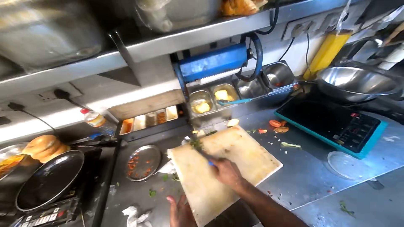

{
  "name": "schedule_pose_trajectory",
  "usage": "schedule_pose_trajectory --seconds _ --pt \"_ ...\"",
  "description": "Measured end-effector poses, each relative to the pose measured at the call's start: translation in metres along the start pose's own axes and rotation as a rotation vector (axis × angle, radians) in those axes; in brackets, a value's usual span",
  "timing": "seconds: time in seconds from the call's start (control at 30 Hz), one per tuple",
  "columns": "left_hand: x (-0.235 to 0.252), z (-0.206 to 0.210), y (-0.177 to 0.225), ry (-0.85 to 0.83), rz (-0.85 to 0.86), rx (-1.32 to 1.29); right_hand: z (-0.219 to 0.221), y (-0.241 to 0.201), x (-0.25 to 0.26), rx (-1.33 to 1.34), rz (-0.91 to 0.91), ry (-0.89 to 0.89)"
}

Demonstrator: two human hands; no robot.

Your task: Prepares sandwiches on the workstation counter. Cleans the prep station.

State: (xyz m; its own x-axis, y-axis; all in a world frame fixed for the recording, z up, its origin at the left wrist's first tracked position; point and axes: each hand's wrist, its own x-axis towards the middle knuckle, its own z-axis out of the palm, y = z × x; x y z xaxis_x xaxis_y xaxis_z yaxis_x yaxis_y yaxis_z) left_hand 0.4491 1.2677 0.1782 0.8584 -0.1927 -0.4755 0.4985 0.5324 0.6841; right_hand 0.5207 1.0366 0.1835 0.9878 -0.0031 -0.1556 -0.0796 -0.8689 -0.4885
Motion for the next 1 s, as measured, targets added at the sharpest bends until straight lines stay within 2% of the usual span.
schedule_pose_trajectory --seconds 0.13,0.2,0.23,0.3,0.4,0.47,0.5,0.53,0.63,0.7,0.77,0.83,0.93,0.97,1.0 --pt "-0.002 0.002 0.000 0.002 -0.004 0.000 -0.023 0.077 -0.001 0.017 0.434 0.113" --pt "-0.002 0.003 0.000 -0.002 0.002 0.010 -0.035 0.108 -0.012 0.144 0.543 0.237" --pt "-0.001 0.004 0.000 0.000 0.008 0.015 -0.039 0.111 -0.022 0.206 0.560 0.275" --pt "-0.002 0.004 0.001 0.013 0.015 0.033 -0.035 0.087 -0.049 0.255 0.463 0.245" --pt "0.000 0.001 0.000 0.032 0.029 0.093 0.007 0.025 -0.093 0.184 0.024 0.157" --pt "0.004 -0.006 -0.002 0.011 0.042 0.123 0.031 0.000 -0.097 0.083 -0.292 0.183" --pt "0.006 -0.008 -0.003 0.012 0.038 0.123 0.032 0.000 -0.090 0.032 -0.325 0.157" --pt "0.006 -0.008 -0.003 0.023 0.027 0.128 0.025 0.010 -0.079 -0.001 -0.248 0.116" --pt "0.006 -0.005 -0.002 0.048 0.004 0.140 -0.027 0.086 -0.042 -0.001 0.296 -0.038" --pt "0.005 -0.003 -0.002 0.068 0.007 0.123 -0.050 0.151 -0.035 0.001 0.567 0.053" --pt "0.003 0.000 -0.001 0.075 0.022 0.125 -0.058 0.178 -0.042 0.017 0.641 0.145" --pt "0.003 0.001 -0.002 0.076 0.032 0.124 -0.048 0.139 -0.061 0.045 0.487 0.123" --pt "0.006 -0.005 -0.006 0.049 0.069 0.122 0.012 0.042 -0.096 0.068 -0.097 0.082" --pt "0.006 -0.003 -0.006 0.044 0.082 0.119 0.027 0.025 -0.097 0.029 -0.259 0.092" --pt "0.005 0.000 -0.006 0.060 0.087 0.128 0.031 0.022 -0.092 -0.002 -0.312 0.094"
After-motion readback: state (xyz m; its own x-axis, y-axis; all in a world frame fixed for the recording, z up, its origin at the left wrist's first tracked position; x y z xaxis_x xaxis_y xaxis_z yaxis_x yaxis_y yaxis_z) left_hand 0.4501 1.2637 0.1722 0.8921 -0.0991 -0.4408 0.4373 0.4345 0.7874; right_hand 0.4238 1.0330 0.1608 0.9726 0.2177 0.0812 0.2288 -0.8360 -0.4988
